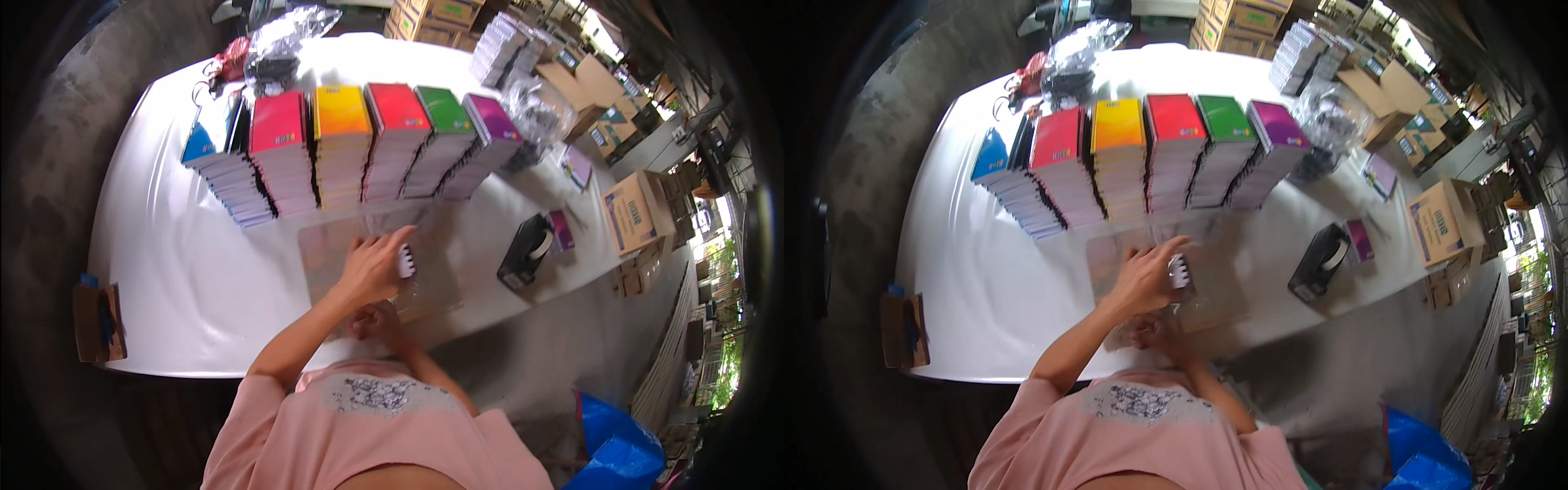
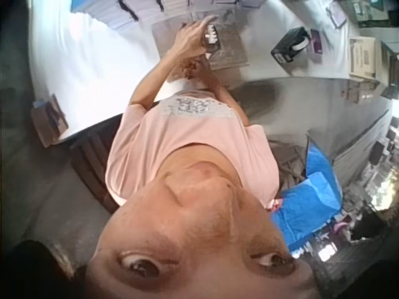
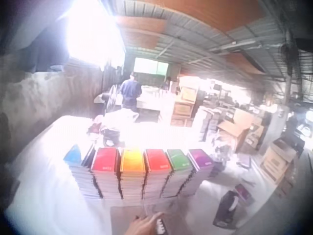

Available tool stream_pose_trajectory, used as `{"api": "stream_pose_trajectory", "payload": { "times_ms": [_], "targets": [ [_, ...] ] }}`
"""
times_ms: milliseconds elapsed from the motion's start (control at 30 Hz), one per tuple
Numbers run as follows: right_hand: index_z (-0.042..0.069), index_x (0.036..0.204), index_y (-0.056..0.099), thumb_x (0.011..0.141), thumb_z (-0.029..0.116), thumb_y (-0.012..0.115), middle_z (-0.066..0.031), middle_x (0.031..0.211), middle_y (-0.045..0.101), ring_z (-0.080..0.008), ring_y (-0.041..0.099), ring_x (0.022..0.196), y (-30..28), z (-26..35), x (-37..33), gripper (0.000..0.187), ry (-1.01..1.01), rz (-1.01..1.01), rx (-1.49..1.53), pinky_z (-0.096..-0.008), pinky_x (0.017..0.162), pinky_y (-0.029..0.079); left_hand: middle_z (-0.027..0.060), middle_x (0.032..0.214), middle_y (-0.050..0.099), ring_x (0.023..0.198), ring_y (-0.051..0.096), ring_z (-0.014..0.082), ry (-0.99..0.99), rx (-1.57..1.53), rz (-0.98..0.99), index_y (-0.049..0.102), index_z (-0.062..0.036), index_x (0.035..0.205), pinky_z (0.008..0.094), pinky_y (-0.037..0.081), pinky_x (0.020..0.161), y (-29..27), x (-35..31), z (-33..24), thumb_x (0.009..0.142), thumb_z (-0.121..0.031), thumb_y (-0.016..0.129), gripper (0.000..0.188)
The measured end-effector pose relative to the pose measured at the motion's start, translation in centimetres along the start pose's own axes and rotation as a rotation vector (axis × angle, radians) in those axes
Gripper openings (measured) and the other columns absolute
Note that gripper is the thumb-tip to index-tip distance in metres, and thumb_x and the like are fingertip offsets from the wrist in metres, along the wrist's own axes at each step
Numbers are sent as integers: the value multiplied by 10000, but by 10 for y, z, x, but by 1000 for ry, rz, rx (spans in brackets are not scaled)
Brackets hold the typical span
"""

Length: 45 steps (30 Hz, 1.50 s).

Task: The person picks up stacks of small spiral notebooks, places them into plastic bags, and seals the bags using tape from a dispenser.

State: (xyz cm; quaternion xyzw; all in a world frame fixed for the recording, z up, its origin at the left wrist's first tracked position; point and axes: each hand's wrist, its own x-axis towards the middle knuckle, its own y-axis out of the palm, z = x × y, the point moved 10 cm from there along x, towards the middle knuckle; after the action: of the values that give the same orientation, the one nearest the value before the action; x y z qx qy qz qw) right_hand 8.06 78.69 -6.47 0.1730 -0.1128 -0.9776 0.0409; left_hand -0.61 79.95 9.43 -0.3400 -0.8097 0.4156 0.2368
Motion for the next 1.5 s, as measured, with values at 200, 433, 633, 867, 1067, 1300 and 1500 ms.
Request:
{"api": "stream_pose_trajectory", "payload": {
  "times_ms": [200,433,633,867,1067,1300,1500],
  "targets": [
    [33,1208,487,747,72,702,-62,1156,546,-179,488,1096,-61,82,-13,509,-492,-144,-117,-306,907,434,203,1281,457,1198,443,348,23,22,-132,248,-98,1397,451,322,984,7,-79,49,660,-262,765,915],
    [20,1318,346,556,114,840,-110,1258,475,-205,457,1176,-64,81,9,913,-399,-119,-351,-353,986,383,191,1319,406,1172,447,367,-205,-289,-345,200,-31,1401,438,402,924,67,-93,88,717,-202,729,882],
    [41,1139,581,624,36,771,-112,1207,561,-261,489,1178,-83,100,-35,549,-663,-331,-580,-360,994,375,167,1297,462,1167,465,344,-68,-332,-516,405,-54,1327,409,411,956,17,-122,60,659,-125,772,766],
    [79,1132,591,588,29,775,-96,1212,536,-292,490,1164,-64,147,-26,577,-812,-136,-862,-368,965,410,83,1330,457,1177,460,308,162,-233,-384,439,-115,1321,408,395,957,10,-108,36,677,-120,729,706],
    [158,1136,611,579,145,787,-68,1280,485,-271,422,1234,-43,146,-11,584,-768,272,-1060,-425,1032,334,37,1365,431,1109,462,274,170,-71,-213,400,-145,1358,388,370,933,18,-91,35,662,-159,673,748],
    [366,1136,613,572,298,783,-74,1446,294,-276,137,1382,-20,133,-16,592,-654,456,-1539,-605,1060,-3,-62,1412,368,1121,408,228,56,206,-18,376,-248,1376,413,357,883,15,-67,21,625,-193,668,808],
    [198,1090,653,651,234,745,-139,1338,421,-297,244,1333,-54,181,2,450,-642,467,-783,-504,1054,193,-89,1425,336,1190,380,157,35,482,3,318,-259,1399,456,357,851,20,-73,16,650,-189,675,832]
  ]
}}
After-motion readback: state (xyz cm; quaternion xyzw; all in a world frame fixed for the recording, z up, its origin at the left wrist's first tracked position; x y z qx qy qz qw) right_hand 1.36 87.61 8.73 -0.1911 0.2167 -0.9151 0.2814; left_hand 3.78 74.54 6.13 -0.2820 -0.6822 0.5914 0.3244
